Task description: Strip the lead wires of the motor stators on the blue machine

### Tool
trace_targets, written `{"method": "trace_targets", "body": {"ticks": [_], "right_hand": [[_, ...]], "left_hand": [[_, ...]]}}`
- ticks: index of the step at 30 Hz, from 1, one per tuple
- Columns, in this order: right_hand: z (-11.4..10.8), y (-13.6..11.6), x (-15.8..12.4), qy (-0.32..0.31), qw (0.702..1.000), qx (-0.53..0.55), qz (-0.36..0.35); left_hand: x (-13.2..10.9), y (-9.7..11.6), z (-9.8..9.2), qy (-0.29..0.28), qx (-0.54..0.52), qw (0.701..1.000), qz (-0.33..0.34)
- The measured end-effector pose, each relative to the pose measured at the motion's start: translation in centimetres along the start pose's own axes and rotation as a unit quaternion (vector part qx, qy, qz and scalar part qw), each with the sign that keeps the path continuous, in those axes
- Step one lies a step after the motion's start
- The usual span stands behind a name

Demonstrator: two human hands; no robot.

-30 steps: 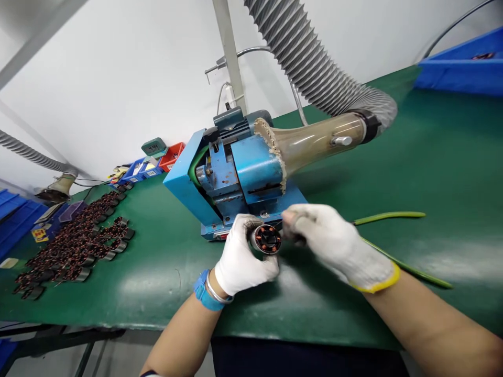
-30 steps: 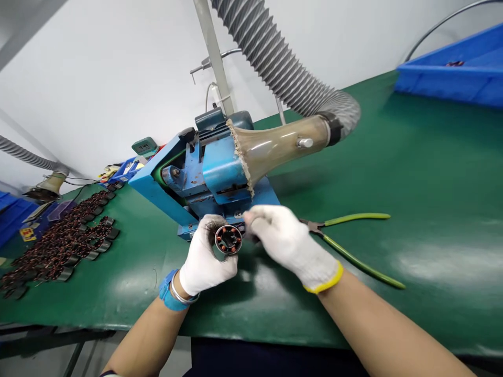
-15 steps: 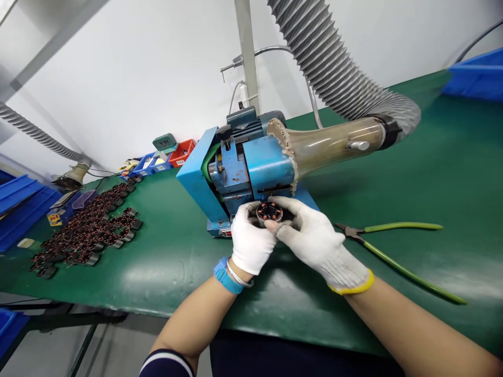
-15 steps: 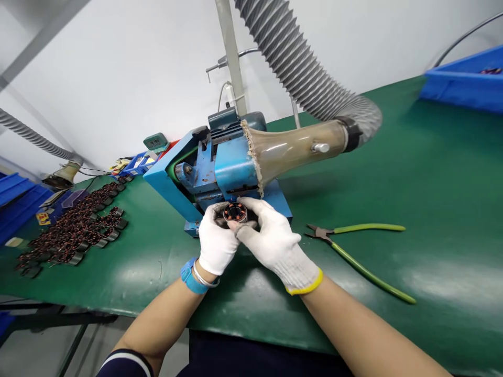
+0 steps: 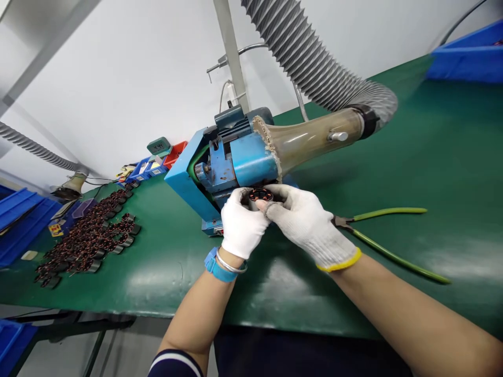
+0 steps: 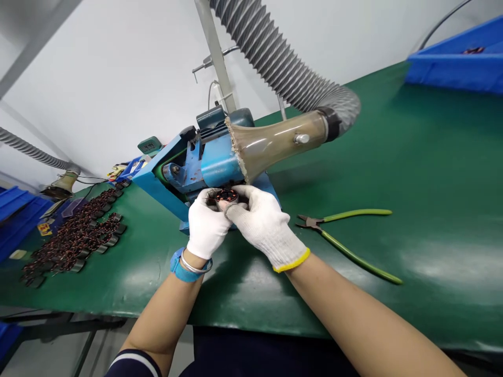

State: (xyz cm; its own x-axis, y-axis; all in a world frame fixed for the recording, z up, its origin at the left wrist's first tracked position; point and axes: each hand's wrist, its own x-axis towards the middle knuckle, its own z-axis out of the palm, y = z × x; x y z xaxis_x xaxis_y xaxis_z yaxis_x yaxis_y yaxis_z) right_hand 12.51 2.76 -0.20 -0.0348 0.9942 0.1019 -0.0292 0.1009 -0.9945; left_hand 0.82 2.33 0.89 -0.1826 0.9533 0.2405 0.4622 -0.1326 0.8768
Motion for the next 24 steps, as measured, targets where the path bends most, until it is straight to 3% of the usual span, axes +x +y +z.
{"method": "trace_targets", "body": {"ticks": [5, 10, 14, 18, 24], "right_hand": [[0.0, 0.2, 0.1, 0.014, 1.000, 0.017, 0.011], [-0.1, 1.1, -2.1, -0.001, 1.000, 0.003, 0.015], [-0.3, 1.6, -3.8, -0.022, 0.997, -0.064, -0.047], [-0.7, 1.0, -3.8, -0.026, 0.989, -0.111, -0.097], [-1.4, 1.0, -3.5, -0.094, 0.985, -0.142, 0.001]], "left_hand": [[0.1, 0.6, 0.0, -0.002, 0.019, 1.000, 0.005], [-2.6, -0.8, -0.2, 0.019, -0.018, 0.999, 0.032], [-4.7, -2.6, -0.5, 0.007, -0.121, 0.992, 0.029], [-5.1, -3.0, -0.3, -0.011, -0.187, 0.982, 0.013], [-4.7, -3.4, -0.3, -0.074, -0.262, 0.962, -0.032]]}}
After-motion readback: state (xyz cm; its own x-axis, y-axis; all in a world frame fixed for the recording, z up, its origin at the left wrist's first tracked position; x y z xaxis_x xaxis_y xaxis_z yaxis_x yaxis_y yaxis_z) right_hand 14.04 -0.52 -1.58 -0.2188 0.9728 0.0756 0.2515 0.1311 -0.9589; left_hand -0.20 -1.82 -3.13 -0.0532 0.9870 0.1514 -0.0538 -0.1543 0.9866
